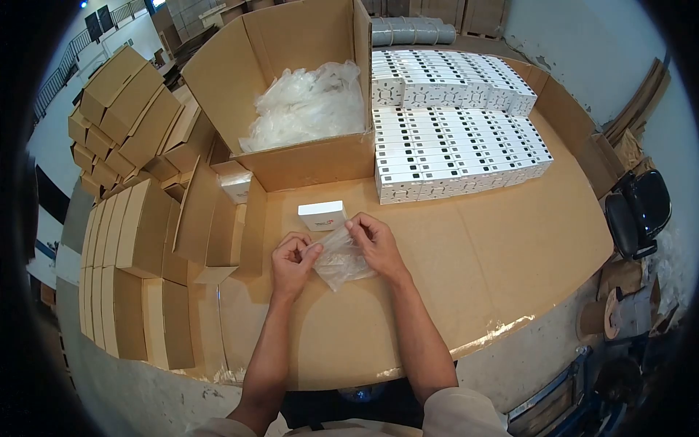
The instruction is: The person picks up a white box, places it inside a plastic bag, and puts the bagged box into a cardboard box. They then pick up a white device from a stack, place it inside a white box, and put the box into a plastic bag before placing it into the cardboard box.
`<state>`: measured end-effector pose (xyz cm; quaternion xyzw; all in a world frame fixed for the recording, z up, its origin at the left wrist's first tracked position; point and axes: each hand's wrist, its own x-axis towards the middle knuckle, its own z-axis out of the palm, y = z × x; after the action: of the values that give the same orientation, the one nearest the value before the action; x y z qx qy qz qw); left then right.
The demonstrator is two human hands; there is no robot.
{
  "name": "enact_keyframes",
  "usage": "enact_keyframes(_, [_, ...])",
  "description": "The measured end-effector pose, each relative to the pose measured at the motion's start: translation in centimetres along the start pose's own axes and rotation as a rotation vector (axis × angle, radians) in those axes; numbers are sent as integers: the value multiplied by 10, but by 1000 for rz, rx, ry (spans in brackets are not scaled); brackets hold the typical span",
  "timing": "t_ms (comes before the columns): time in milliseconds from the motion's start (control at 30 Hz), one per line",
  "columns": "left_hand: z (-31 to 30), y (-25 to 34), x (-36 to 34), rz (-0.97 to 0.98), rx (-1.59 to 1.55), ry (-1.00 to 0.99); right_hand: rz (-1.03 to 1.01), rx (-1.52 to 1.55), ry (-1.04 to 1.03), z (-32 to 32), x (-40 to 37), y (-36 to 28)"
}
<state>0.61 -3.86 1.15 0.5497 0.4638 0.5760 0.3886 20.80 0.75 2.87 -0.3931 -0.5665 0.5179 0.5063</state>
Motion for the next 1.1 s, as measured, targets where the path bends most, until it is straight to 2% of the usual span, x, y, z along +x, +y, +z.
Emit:
enact_keyframes(67, [1,-10,0,-40,-66,-32,-1,-160,68,7,-3,-5])
enact_keyframes(100, [2,-11,0,-70,-119,14,-1,-241,102,11,-5,-7])
enact_keyframes(200, [11,-3,3,-129,-227,152,-217,-535,211,22,-7,1])
enact_keyframes(267, [19,17,3,-125,-233,248,-212,-561,242,24,-9,2])
enact_keyframes(300, [22,16,2,-144,-228,235,-210,-572,257,26,-8,1])
enact_keyframes(400, [24,5,-2,-187,-185,196,-242,-479,338,31,-9,-5])
enact_keyframes(467, [19,-13,-4,-193,-117,173,-125,-381,301,31,-10,-12])
enact_keyframes(500, [18,-12,-4,-179,-106,231,-67,-331,280,31,-10,-14])
enact_keyframes(600, [17,-4,-1,-129,-91,374,-78,-430,236,39,-15,-11])
enact_keyframes(733, [30,-2,0,-52,-150,496,-206,-546,222,46,-13,14])
enact_keyframes(800, [33,2,-2,-97,-165,458,-189,-502,236,46,-15,11])
enact_keyframes(867, [31,11,-9,-221,-150,312,-192,-449,255,47,-16,3])
enact_keyframes(967, [30,10,-10,-262,-165,352,-275,-419,237,45,-15,6])
enact_keyframes(1000, [25,4,-9,-208,-65,394,-316,-417,223,45,-15,7])
enact_keyframes(1100, [14,-9,-3,-64,149,492,-259,-310,177,43,-14,-5])
